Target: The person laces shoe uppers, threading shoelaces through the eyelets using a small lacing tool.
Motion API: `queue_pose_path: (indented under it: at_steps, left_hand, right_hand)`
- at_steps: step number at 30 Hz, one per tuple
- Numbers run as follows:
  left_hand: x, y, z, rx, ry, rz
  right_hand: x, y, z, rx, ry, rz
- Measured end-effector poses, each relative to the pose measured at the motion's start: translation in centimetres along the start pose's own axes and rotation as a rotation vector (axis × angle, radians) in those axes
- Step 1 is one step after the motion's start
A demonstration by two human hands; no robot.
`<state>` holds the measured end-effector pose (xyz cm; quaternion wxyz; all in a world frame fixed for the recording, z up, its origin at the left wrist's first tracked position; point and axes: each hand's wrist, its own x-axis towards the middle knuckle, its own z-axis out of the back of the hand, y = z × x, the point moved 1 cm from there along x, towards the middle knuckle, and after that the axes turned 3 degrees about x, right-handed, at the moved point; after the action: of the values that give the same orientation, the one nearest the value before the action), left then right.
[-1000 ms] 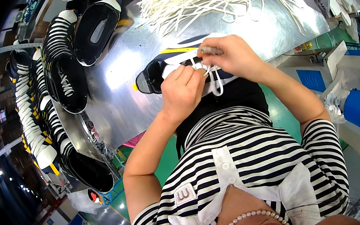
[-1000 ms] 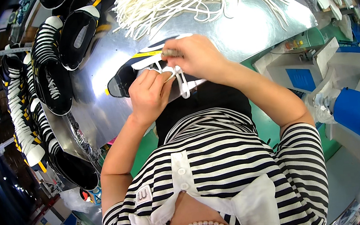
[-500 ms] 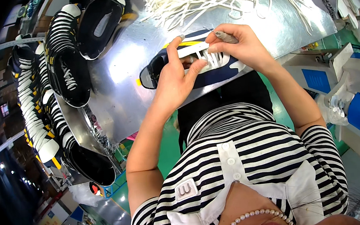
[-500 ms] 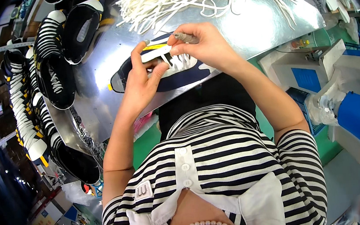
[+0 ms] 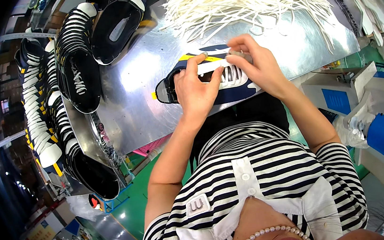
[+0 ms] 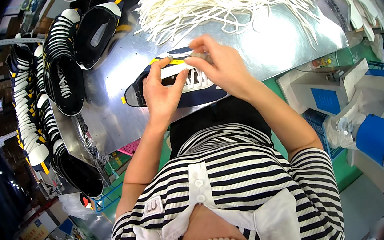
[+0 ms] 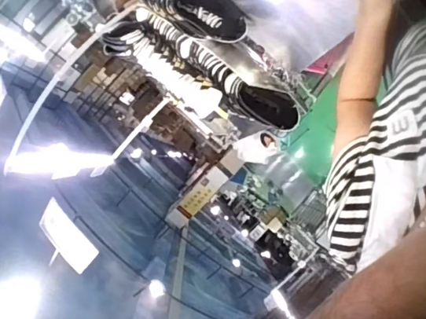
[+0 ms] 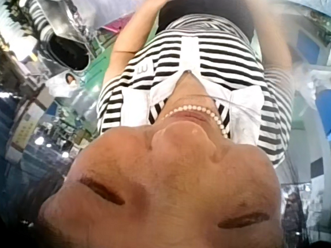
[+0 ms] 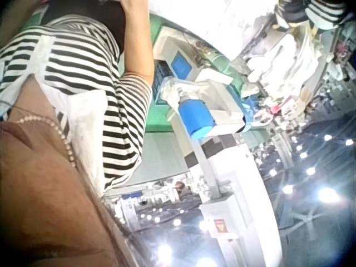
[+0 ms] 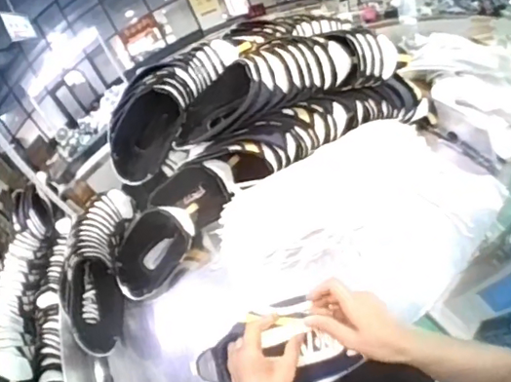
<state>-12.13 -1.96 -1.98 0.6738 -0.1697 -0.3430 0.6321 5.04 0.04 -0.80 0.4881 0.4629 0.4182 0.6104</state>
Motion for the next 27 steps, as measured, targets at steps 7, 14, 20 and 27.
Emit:
queue_pose_path:
  at_steps: [7,14,20,27]
  left_hand:
    - [0.0,-0.2,0.7,0.051,0.049,0.069]
    - [0.9,-0.7,-0.1,0.018,-0.009,-0.051]
    - [0.1,-0.8,-0.6,-0.150,0.017,-0.086]
    - [0.3,1.0,-0.1,-0.417,0.176,0.113]
  right_hand:
    - [-1.1,0.4,0.8,-0.199,0.151,0.028]
    - [0.5,1.5,1.8,-0.475,0.265,0.066]
    - [1.1,-0.2,-2.6,-0.720,0.410,0.144]
    - [-0.8,3.0,3.5,-0.665,0.275,-0.083]
